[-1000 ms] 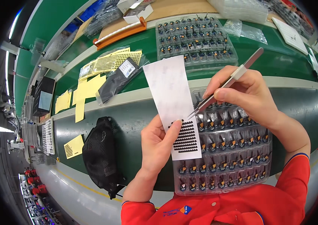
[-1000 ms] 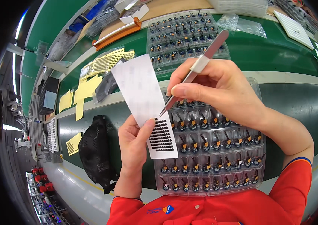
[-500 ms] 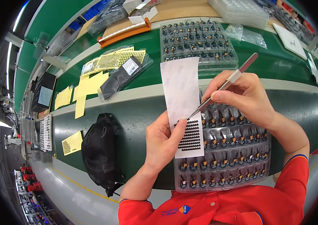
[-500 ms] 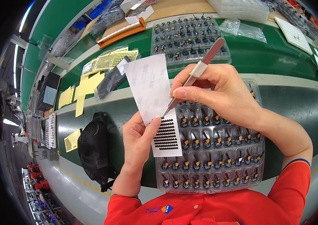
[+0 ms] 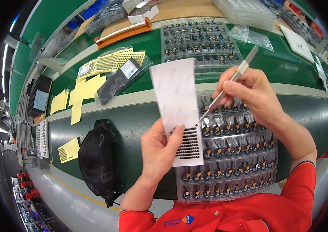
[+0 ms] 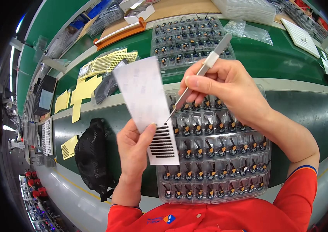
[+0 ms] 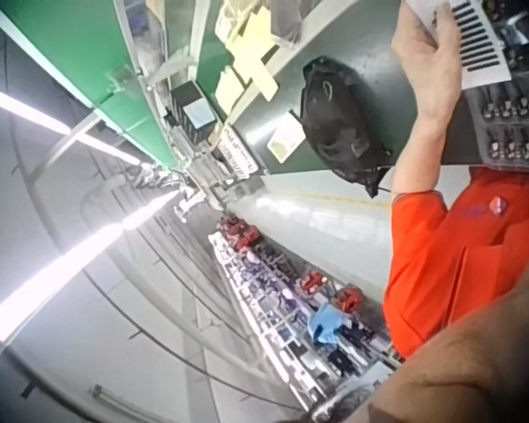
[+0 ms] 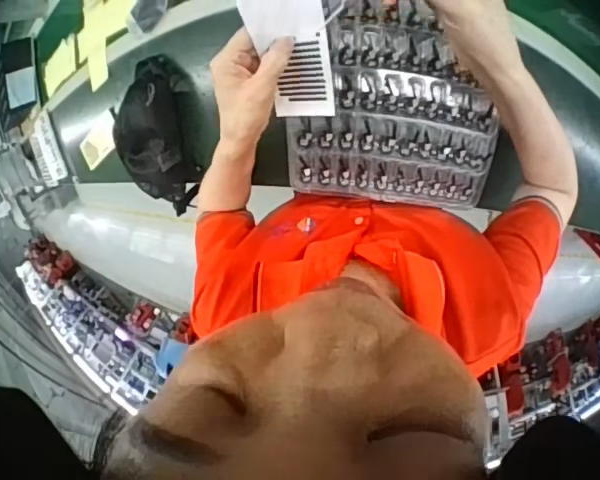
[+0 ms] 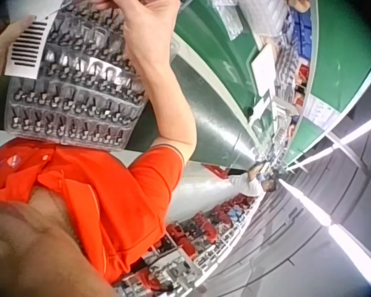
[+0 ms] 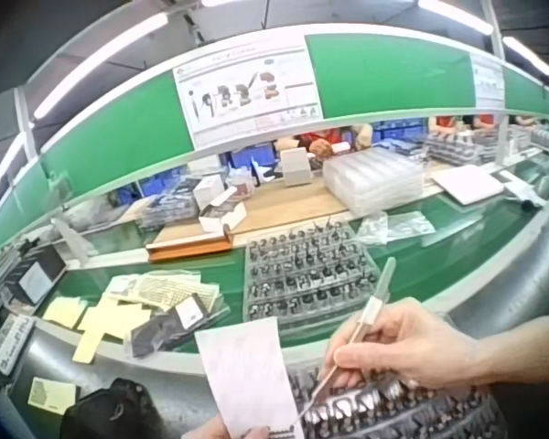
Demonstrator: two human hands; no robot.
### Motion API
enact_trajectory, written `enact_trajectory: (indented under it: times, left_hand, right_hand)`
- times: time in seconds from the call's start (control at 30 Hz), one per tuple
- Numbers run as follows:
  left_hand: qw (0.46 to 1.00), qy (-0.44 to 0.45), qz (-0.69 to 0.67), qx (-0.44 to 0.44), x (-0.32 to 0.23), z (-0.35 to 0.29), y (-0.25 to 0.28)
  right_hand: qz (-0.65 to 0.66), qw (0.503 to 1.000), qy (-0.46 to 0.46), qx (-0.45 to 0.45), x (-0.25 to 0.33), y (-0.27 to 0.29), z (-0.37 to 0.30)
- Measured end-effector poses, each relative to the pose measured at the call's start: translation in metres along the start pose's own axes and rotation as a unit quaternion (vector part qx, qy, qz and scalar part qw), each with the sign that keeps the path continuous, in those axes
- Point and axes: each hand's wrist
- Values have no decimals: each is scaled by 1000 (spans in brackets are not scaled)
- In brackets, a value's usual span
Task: Using tweezers to place small electronic components into a tray.
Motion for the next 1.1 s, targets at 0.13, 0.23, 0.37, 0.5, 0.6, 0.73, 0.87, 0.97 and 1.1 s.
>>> enact_trajectory:
  times: [0.13, 0.23, 0.37, 0.5, 0.6, 0.73, 0.87, 0.97, 1.1]
  left_hand:
    - [998, -29, -9, -55, -5, 3, 9]
    - [996, -39, -16, -79, -4, 10, 12]
    - [995, -31, -17, -95, 1, 14, 13]
    - [994, -13, -9, -110, 2, 14, 13]
    - [993, -4, -13, -114, 3, 16, 12]
    - [993, 1, -17, -115, 6, 16, 13]
    - [993, 7, -15, -118, 8, 15, 15]
    - [993, 8, -16, -120, 6, 13, 15]
    - [991, 7, -29, -129, 11, 13, 15]
  right_hand:
    - [-19, 999, -12, -28, -8, 18, 14]
    - [-40, 998, -25, -36, -17, 29, 22]
    - [-54, 997, -54, -22, -26, 34, 30]
    - [-50, 996, -70, -12, -29, 31, 31]
    - [-45, 996, -74, -15, -31, 32, 30]
    - [-46, 995, -88, -8, -31, 31, 28]
    - [-54, 993, -102, -11, -31, 29, 27]
    - [-48, 994, -93, -7, -31, 29, 26]
    - [-34, 996, -80, -27, -34, 29, 24]
Point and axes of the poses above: each hand's wrist, its own z-axis towards the middle knuckle, its own y-axis out of the back of the hand, x = y × z, and after that the axes turned 3 degrees about x, right-handed
